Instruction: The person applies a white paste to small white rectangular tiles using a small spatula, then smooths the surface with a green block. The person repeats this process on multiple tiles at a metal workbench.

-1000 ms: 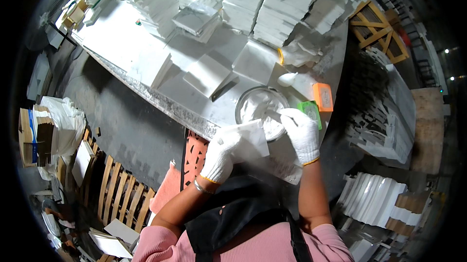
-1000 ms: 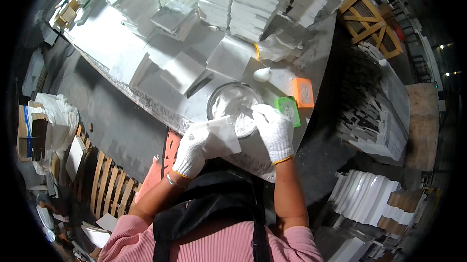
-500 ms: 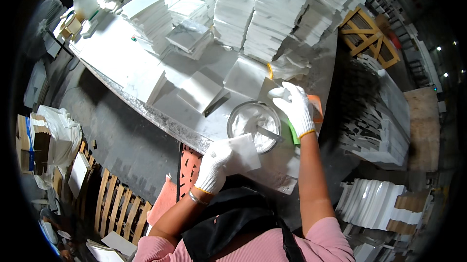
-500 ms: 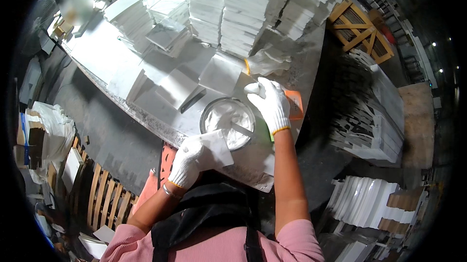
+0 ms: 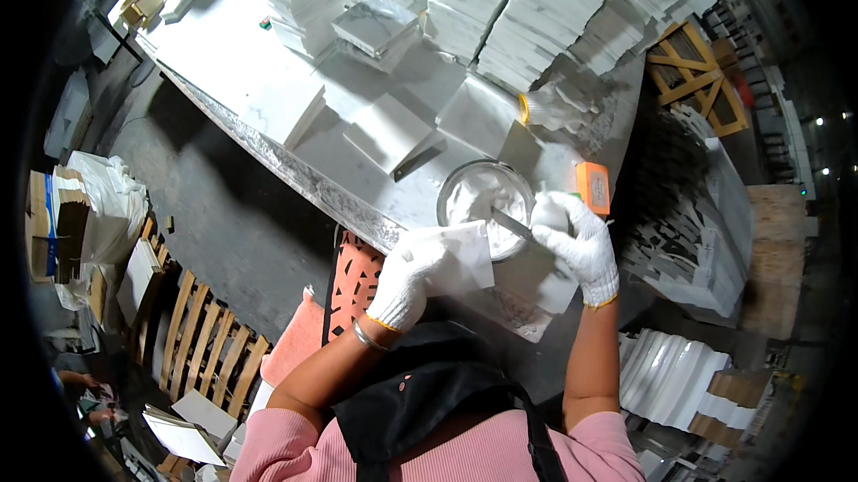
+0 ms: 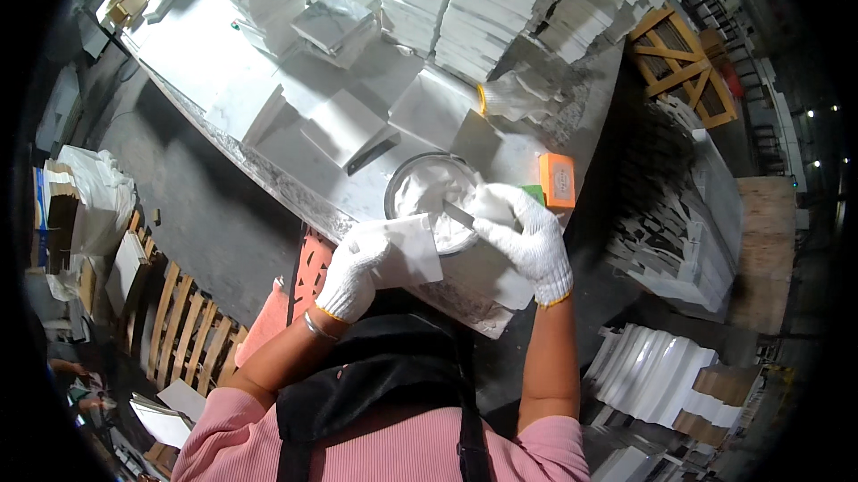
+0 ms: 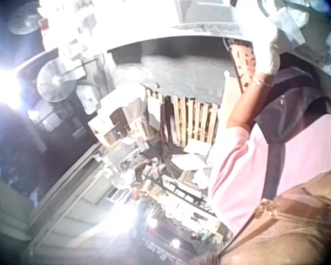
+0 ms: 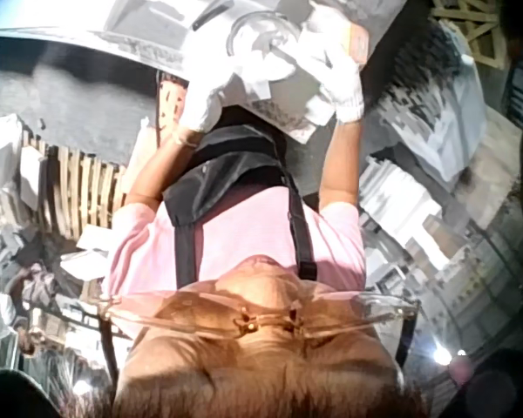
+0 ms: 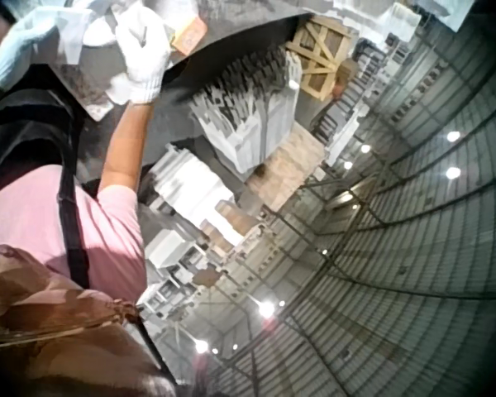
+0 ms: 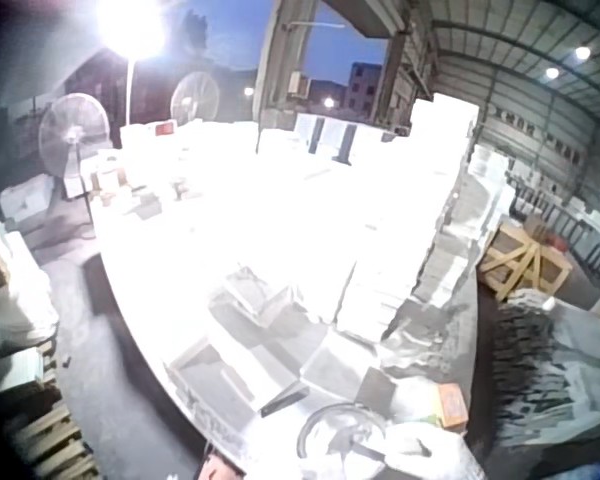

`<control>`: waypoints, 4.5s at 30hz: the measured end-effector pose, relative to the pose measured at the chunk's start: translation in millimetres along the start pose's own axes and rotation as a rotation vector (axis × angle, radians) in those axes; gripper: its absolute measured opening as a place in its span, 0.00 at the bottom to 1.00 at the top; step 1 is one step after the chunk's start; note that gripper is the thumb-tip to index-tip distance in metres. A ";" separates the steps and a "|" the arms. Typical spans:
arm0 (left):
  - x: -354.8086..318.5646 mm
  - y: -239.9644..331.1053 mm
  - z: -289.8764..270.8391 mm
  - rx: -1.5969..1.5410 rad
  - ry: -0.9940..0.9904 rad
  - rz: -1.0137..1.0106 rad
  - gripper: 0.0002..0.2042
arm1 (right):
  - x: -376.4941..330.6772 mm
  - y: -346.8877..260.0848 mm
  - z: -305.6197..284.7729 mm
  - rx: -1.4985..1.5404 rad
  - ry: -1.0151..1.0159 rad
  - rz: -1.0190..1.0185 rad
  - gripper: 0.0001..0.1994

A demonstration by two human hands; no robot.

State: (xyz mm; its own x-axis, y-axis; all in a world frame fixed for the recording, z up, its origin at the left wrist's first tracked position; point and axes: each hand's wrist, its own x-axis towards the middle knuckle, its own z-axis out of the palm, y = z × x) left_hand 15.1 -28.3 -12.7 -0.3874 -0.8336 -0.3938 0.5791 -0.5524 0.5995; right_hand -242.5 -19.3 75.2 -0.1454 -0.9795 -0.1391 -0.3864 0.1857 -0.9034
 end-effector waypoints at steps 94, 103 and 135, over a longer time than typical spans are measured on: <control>2.2 -0.2 -6.0 -0.004 -0.053 -0.055 0.17 | 83.0 67.1 -9.0 -0.029 0.200 -0.147 0.19; 5.4 37.9 21.2 0.091 -0.002 -0.010 0.20 | 108.3 89.0 1.0 -0.229 0.116 -0.063 0.22; 18.5 4.1 -21.8 -0.020 -0.131 -0.035 0.27 | 7.9 23.7 20.8 -0.050 0.089 0.177 0.11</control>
State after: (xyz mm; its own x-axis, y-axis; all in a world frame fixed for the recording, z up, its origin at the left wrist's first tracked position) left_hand 25.9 -46.1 -32.7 -0.4973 -0.8068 -0.3188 0.5773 -0.5821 0.5726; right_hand -233.9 -24.3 44.2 -0.2943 -0.9210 -0.2551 -0.3921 0.3598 -0.8467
